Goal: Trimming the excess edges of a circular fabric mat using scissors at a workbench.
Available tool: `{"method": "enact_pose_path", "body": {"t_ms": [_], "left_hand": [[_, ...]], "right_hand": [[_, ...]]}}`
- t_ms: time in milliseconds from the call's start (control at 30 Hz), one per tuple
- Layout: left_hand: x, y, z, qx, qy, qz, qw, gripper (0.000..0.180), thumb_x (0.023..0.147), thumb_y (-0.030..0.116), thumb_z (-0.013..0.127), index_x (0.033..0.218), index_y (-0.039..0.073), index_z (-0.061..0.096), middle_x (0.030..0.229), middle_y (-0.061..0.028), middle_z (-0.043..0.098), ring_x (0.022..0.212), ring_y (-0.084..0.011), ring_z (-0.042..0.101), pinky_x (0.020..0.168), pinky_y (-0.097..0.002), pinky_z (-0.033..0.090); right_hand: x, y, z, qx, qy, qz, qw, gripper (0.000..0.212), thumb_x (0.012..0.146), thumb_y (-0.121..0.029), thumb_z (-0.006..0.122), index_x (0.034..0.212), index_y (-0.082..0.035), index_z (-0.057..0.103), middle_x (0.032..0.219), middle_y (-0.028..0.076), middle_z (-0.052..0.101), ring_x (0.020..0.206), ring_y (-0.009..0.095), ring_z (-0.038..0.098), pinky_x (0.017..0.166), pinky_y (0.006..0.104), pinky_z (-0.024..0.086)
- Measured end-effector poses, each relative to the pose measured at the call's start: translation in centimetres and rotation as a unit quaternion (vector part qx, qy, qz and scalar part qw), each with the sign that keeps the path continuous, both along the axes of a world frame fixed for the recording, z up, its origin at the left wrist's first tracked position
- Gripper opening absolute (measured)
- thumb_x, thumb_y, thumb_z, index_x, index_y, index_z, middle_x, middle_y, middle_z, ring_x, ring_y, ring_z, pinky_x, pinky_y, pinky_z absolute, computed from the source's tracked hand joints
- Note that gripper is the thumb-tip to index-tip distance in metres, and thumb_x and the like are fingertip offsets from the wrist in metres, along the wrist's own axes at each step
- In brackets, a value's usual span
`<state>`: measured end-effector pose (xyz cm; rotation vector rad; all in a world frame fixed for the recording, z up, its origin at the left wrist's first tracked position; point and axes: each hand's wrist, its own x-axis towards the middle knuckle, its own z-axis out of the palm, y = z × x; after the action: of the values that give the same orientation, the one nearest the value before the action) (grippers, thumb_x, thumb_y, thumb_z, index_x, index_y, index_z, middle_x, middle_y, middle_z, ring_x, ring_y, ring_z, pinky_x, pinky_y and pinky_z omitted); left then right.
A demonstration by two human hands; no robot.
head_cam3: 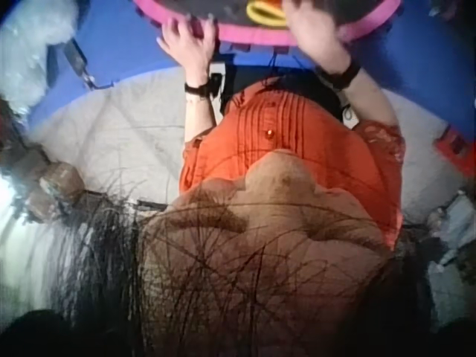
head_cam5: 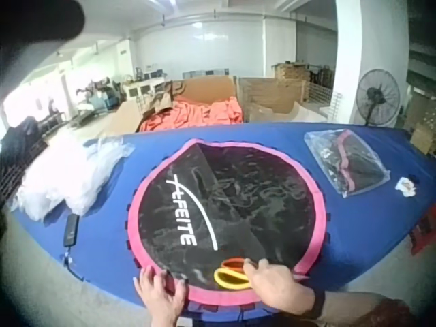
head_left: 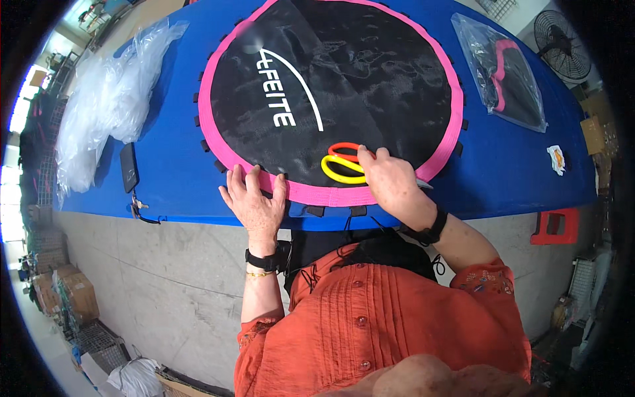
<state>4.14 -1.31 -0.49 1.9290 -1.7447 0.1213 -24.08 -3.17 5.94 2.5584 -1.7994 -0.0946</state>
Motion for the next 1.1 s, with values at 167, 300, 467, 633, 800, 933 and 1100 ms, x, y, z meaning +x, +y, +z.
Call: {"method": "enact_pose_path", "body": {"t_ms": [167, 300, 467, 633, 800, 933, 1100], "left_hand": [[0.0, 0.1, -0.2, 0.002, 0.005, 0.000, 1.000, 0.056, 0.090, 0.050, 0.081, 0.129, 0.011, 0.071, 0.149, -0.0241, 0.058, 0.146, -0.0443, 0.049, 0.124, -0.0655, 0.027], [-0.1, 0.0, -0.3, 0.003, 0.006, -0.001, 1.000, 0.055, 0.091, 0.050, 0.081, 0.129, 0.011, 0.071, 0.149, -0.0240, 0.057, 0.146, -0.0441, 0.049, 0.125, -0.0654, 0.027], [0.1, 0.1, -0.3, -0.002, 0.003, 0.000, 1.000, 0.055, 0.091, 0.050, 0.081, 0.129, 0.011, 0.071, 0.149, -0.0237, 0.057, 0.146, -0.0439, 0.049, 0.125, -0.0650, 0.027], [0.2, 0.0, -0.5, -0.008, 0.004, -0.006, 1.000, 0.054, 0.091, 0.049, 0.081, 0.129, 0.011, 0.072, 0.150, -0.0232, 0.057, 0.146, -0.0436, 0.049, 0.125, -0.0647, 0.027], [0.4, 0.0, -1.0, 0.000, 0.013, -0.003, 1.000, 0.059, 0.089, 0.052, 0.081, 0.130, 0.011, 0.071, 0.150, -0.0251, 0.056, 0.148, -0.0461, 0.046, 0.125, -0.0680, 0.025], [0.2, -0.1, -1.0, -0.002, 0.014, -0.008, 1.000, 0.060, 0.089, 0.053, 0.081, 0.130, 0.011, 0.071, 0.149, -0.0251, 0.056, 0.148, -0.0461, 0.046, 0.124, -0.0685, 0.025], [0.2, 0.1, -0.7, -0.003, -0.004, 0.002, 1.000, 0.054, 0.090, 0.047, 0.082, 0.130, 0.012, 0.072, 0.151, -0.0229, 0.057, 0.147, -0.0437, 0.049, 0.124, -0.0654, 0.028]], "right_hand": [[0.2, -0.4, 0.0, 0.012, -0.011, -0.001, 1.000, 0.042, 0.097, -0.013, 0.066, 0.138, -0.002, 0.063, 0.101, 0.017, 0.072, 0.075, 0.027, 0.078, 0.062, 0.0344, 0.062], [0.3, -1.5, -0.1, -0.004, -0.031, 0.002, 0.999, 0.042, 0.097, -0.013, 0.067, 0.137, -0.002, 0.063, 0.100, 0.017, 0.072, 0.077, 0.028, 0.079, 0.063, 0.0353, 0.063], [-0.4, 0.0, 0.1, 0.005, -0.014, -0.004, 1.000, 0.042, 0.096, -0.013, 0.068, 0.137, -0.004, 0.064, 0.099, 0.016, 0.071, 0.076, 0.027, 0.079, 0.063, 0.0341, 0.063], [-2.1, 0.1, -0.1, -0.006, -0.011, -0.038, 0.999, 0.046, 0.094, -0.011, 0.069, 0.139, -0.006, 0.064, 0.096, 0.014, 0.070, 0.077, 0.027, 0.078, 0.063, 0.0351, 0.062], [-3.3, -1.1, 0.3, 0.018, 0.003, -0.083, 0.996, 0.049, 0.093, -0.009, 0.070, 0.142, -0.008, 0.065, 0.098, 0.014, 0.070, 0.078, 0.030, 0.077, 0.067, 0.0391, 0.063], [-3.7, 0.2, 0.3, 0.019, 0.000, -0.101, 0.995, 0.050, 0.093, -0.009, 0.071, 0.142, -0.009, 0.065, 0.100, 0.014, 0.070, 0.079, 0.031, 0.077, 0.068, 0.0402, 0.064], [-3.8, -1.6, -0.3, -0.005, -0.022, -0.099, 0.995, 0.051, 0.093, -0.008, 0.069, 0.144, -0.008, 0.062, 0.099, 0.015, 0.069, 0.079, 0.031, 0.077, 0.067, 0.0412, 0.063]]}}
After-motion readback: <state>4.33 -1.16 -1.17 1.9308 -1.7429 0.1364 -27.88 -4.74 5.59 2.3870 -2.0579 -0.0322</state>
